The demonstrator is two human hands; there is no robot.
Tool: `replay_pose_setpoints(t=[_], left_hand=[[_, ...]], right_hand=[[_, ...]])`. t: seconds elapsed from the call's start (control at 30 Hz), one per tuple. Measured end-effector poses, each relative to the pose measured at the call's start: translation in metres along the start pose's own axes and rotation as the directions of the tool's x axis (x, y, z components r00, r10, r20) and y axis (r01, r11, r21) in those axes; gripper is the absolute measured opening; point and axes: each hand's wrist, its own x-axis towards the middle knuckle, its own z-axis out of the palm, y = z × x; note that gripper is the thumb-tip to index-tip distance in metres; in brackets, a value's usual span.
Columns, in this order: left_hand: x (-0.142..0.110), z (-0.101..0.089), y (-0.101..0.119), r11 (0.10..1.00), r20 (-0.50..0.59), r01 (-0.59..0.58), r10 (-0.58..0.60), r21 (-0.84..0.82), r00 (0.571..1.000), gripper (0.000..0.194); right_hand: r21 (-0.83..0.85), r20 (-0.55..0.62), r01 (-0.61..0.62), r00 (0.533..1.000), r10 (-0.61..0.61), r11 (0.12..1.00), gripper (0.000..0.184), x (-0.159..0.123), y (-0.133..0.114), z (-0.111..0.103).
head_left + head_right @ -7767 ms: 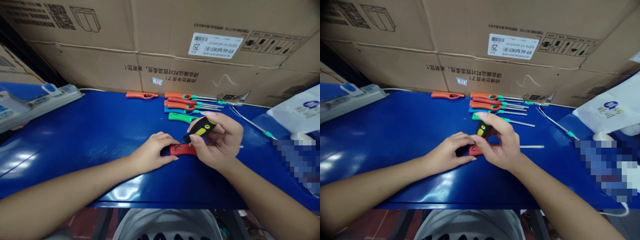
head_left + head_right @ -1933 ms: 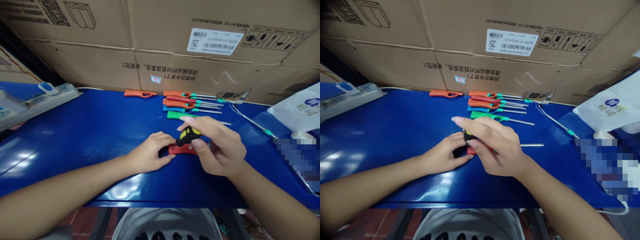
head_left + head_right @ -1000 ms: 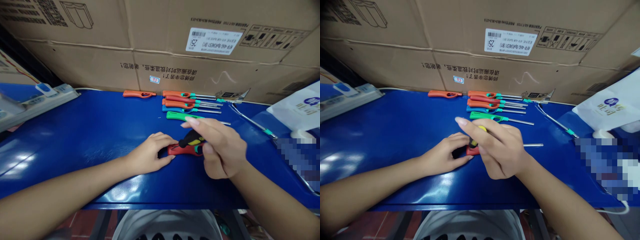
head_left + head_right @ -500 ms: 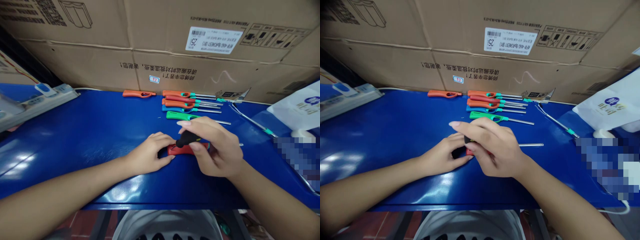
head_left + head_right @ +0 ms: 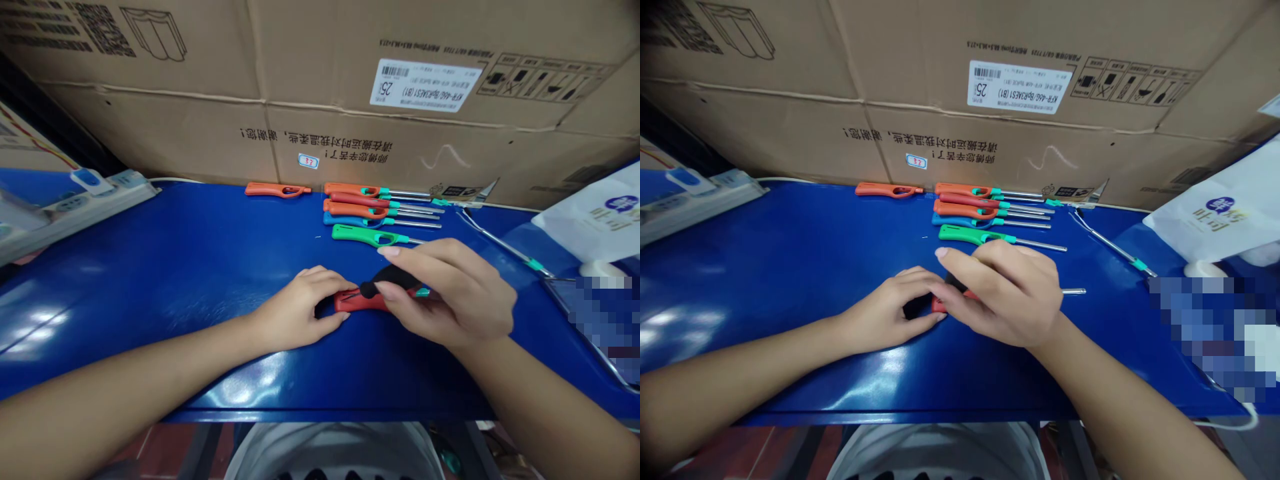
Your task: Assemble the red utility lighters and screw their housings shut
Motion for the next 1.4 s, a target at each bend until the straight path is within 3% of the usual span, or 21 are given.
replay_pose_setpoints(t=[0.2, 0.37, 0.43, 0.5, 0.57, 0.63, 0.73, 0.9, 1.03, 1.1, 1.17, 1.23, 1.3, 1.4], left_hand=[[0.0, 0.0, 0.0, 1.0, -0.004, -0.01, 0.01, 0.005, 1.0, 0.028], [0.0, 0.001, 0.0, 1.0, -0.002, -0.014, 0.014, -0.008, 1.0, 0.029], [0.0, 0.001, 0.0, 1.0, 0.008, -0.013, 0.013, -0.006, 1.0, 0.031], [0.0, 0.0, 0.0, 1.0, 0.008, -0.011, 0.011, 0.005, 1.0, 0.029], [0.0, 0.0, 0.0, 1.0, 0.005, -0.011, 0.011, 0.01, 1.0, 0.029], [0.0, -0.001, 0.001, 1.0, 0.005, -0.005, 0.005, 0.005, 1.0, 0.031], [0.001, -0.001, 0.002, 1.0, 0.015, 0.008, -0.008, 0.0, 1.0, 0.031], [0.001, -0.001, 0.002, 1.0, 0.01, 0.004, -0.004, -0.007, 1.0, 0.03], [0.0, 0.0, 0.0, 1.0, -0.002, -0.005, 0.005, -0.019, 1.0, 0.025], [0.0, 0.0, 0.0, 1.0, -0.002, -0.007, 0.007, -0.02, 1.0, 0.028], [0.0, 0.0, 0.0, 1.0, 0.003, -0.002, 0.002, -0.011, 1.0, 0.032], [0.0, 0.0, 0.0, 1.0, 0.007, 0.001, -0.001, 0.001, 1.0, 0.032], [0.0, -0.001, 0.001, 1.0, 0.005, 0.0, 0.0, 0.011, 1.0, 0.029], [0.0, -0.001, 0.001, 1.0, 0.007, -0.005, 0.005, 0.008, 1.0, 0.03]], right_hand=[[0.272, 0.187, -0.1, 0.981, 0.049, 0.957, 0.044, 0.002, -0.002, 0.001], [0.044, 0.11, 0.002, 0.994, -0.007, 0.999, 0.032, 0.001, -0.004, 0.002], [0.136, 0.107, -0.029, 0.994, 0.015, 0.99, 0.031, 0.001, -0.005, 0.002], [0.315, 0.133, -0.153, 0.984, 0.116, 0.936, 0.036, 0.002, -0.005, 0.004], [0.385, 0.101, -0.223, 0.975, 0.199, 0.896, 0.036, 0.002, -0.005, 0.005], [0.286, 0.022, -0.179, 0.983, 0.18, 0.941, 0.035, 0.0, -0.003, 0.004], [0.112, -0.008, -0.043, 0.999, 0.044, 0.993, 0.04, -0.003, 0.0, 0.002], [0.355, 0.109, -0.202, 0.979, 0.174, 0.913, 0.048, 0.0, -0.003, 0.004], [0.219, -0.001, -0.099, 0.995, 0.102, 0.971, 0.032, 0.0, -0.003, 0.005], [0.198, -0.001, -0.077, 0.997, 0.079, 0.977, 0.031, -0.002, -0.003, 0.006], [0.322, 0.076, -0.164, 0.986, 0.148, 0.932, 0.038, -0.005, -0.004, 0.008], [0.455, 0.198, -0.332, 0.942, 0.27, 0.826, 0.046, -0.008, -0.006, 0.01], [0.502, 0.232, -0.407, 0.913, 0.335, 0.763, 0.044, -0.008, -0.005, 0.013], [0.396, 0.075, -0.267, 0.963, 0.259, 0.879, 0.037, -0.005, -0.002, 0.012]])
